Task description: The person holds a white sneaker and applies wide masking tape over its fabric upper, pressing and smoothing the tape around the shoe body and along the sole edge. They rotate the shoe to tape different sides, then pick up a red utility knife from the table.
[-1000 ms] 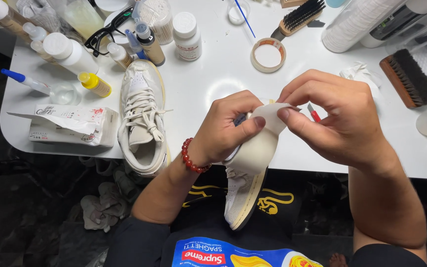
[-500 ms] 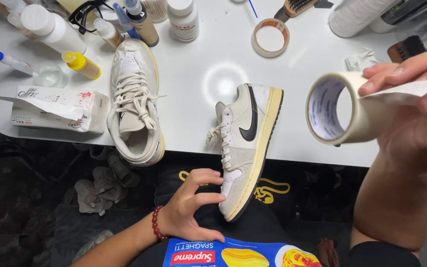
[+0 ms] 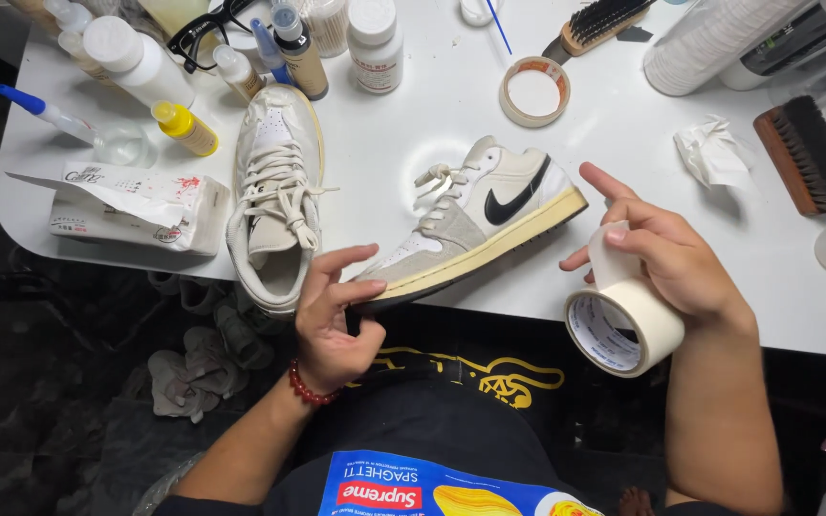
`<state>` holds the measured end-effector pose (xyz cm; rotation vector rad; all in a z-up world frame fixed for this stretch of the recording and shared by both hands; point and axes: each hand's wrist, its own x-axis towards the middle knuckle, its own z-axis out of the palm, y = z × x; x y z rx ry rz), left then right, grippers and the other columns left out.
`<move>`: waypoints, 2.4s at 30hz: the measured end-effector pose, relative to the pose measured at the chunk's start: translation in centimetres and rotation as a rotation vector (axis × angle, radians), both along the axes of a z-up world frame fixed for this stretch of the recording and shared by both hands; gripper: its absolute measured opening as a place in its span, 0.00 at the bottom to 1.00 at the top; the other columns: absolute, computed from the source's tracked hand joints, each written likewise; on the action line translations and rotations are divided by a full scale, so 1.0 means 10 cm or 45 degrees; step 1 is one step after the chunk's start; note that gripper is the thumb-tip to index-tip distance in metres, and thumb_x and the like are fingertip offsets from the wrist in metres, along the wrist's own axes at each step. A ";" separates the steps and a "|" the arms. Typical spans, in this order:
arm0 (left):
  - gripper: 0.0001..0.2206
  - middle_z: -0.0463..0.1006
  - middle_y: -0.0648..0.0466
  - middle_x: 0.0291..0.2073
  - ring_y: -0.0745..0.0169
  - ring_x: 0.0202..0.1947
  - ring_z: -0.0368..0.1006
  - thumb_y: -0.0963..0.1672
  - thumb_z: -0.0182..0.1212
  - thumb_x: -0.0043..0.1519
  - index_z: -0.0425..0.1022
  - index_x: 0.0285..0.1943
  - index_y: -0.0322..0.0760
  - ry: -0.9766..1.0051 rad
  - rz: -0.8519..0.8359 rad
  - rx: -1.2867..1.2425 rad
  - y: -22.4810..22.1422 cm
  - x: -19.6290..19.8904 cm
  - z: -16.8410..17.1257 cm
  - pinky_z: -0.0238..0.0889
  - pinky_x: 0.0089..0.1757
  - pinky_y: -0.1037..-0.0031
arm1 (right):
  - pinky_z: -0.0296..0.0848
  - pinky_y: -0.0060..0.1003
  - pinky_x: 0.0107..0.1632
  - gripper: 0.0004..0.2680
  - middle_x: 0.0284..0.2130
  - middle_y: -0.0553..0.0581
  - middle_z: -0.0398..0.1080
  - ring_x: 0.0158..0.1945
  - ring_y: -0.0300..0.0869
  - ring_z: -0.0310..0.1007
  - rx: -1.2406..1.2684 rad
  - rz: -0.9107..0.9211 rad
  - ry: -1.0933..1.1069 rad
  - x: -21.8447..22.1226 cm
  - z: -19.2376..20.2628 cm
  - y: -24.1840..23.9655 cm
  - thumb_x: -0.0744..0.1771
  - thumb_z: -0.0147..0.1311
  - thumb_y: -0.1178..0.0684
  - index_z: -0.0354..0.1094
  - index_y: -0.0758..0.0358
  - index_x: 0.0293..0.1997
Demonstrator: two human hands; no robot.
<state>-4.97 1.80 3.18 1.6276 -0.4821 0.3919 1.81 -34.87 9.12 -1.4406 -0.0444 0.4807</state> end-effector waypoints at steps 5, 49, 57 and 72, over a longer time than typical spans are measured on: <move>0.19 0.71 0.41 0.56 0.49 0.61 0.70 0.29 0.49 0.47 0.75 0.45 0.30 -0.003 0.017 -0.047 0.06 0.16 0.00 0.69 0.59 0.68 | 0.74 0.43 0.52 0.06 0.80 0.67 0.35 0.48 0.52 0.78 -0.008 0.099 -0.050 0.00 -0.19 -0.01 0.68 0.46 0.57 0.64 0.68 0.32; 0.13 0.76 0.47 0.21 0.61 0.24 0.76 0.45 0.52 0.66 0.73 0.37 0.27 0.358 -0.760 -0.528 -0.85 1.71 -0.09 0.73 0.32 0.71 | 0.83 0.49 0.34 0.07 0.40 0.75 0.78 0.34 0.53 0.85 -0.154 -0.257 0.692 -1.15 -0.10 -0.13 0.68 0.49 0.55 0.65 0.72 0.37; 0.10 0.78 0.49 0.26 0.62 0.28 0.78 0.43 0.53 0.70 0.74 0.39 0.30 0.327 -0.832 -0.419 -0.83 1.71 -0.15 0.74 0.35 0.74 | 0.86 0.48 0.37 0.07 0.49 0.83 0.72 0.37 0.56 0.86 0.049 -0.201 0.534 -1.18 -0.06 -0.35 0.69 0.48 0.58 0.64 0.71 0.33; 0.14 0.78 0.51 0.39 0.70 0.37 0.75 0.49 0.53 0.73 0.74 0.46 0.33 0.291 -0.836 -0.520 -1.06 1.54 -0.22 0.70 0.43 0.78 | 0.81 0.39 0.25 0.07 0.44 0.89 0.71 0.26 0.51 0.80 0.452 -0.382 0.488 -0.75 -0.34 0.27 0.67 0.46 0.59 0.60 0.72 0.29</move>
